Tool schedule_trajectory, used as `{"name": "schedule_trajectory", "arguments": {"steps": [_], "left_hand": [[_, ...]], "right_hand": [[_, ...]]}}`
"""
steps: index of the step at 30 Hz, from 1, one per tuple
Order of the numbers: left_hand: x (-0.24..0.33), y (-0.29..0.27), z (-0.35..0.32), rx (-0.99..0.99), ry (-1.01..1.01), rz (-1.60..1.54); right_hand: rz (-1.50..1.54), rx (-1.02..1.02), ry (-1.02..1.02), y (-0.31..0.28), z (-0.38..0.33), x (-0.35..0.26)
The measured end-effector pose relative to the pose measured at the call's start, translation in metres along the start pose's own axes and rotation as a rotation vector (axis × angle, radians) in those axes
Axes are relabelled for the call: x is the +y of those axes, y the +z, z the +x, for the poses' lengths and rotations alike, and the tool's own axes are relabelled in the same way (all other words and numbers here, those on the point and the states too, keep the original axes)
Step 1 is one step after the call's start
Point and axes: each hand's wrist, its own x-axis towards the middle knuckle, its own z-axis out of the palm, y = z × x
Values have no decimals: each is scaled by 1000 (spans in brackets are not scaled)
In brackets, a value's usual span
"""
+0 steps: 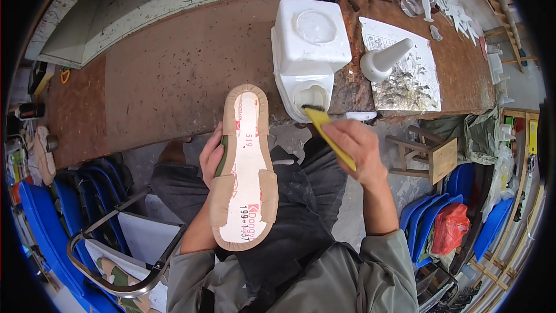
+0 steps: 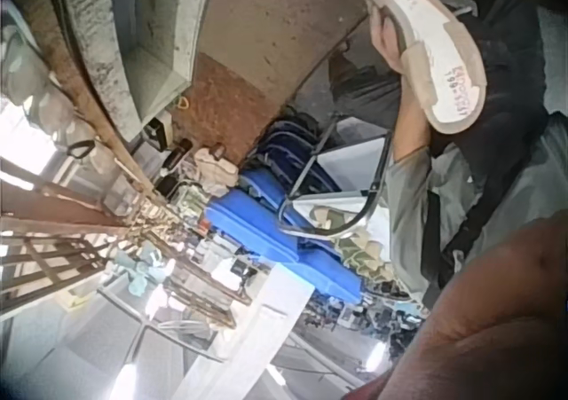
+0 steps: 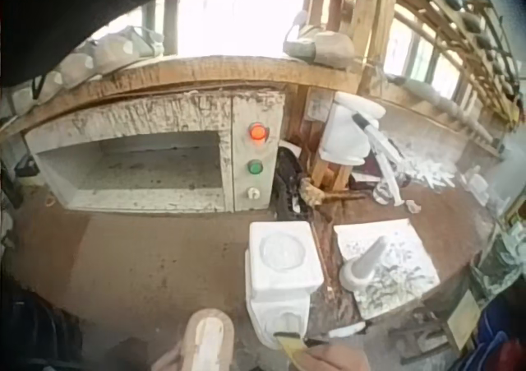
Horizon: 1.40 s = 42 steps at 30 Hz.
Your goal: Applying adhesive to the sole and edges of a shoe upper using a brush.
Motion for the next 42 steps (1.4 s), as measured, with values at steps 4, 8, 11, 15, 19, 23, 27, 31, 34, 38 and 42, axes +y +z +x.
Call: {"name": "schedule_trajectory", "arguments": {"steps": [4, 8, 11, 15, 19, 23, 27, 31, 34, 38, 42], "left_hand": [[-2, -1, 2, -28, 27, -20], [-3, -2, -8, 20, -282, -119], [-4, 5, 2, 52, -186, -153], [4, 5, 10, 112, -22, -196], [7, 3, 15, 62, 9, -40], [-11, -13, -9, -11, -137, 41], [-30, -21, -29, -89, -501, -101], [15, -9, 19, -63, -44, 128], [-3, -11, -7, -5, -99, 13], [-33, -12, -38, 2, -615, -152], [-18, -10, -32, -16, -700, -344]], "right_hand": [[180, 112, 230, 4, -10, -7], [769, 497, 848, 25, 6, 1], [992, 651, 849, 49, -19, 12], [834, 661, 776, 26, -22, -8], [240, 391, 269, 39, -6, -1], [280, 427, 345, 34, -29, -7], [235, 455, 315, 27, -1, -17], [74, 339, 74, 36, -22, -7], [474, 421, 451, 29, -28, -8], [1275, 714, 849, 40, 0, 13], [1150, 635, 914, 37, -34, 4]]}}
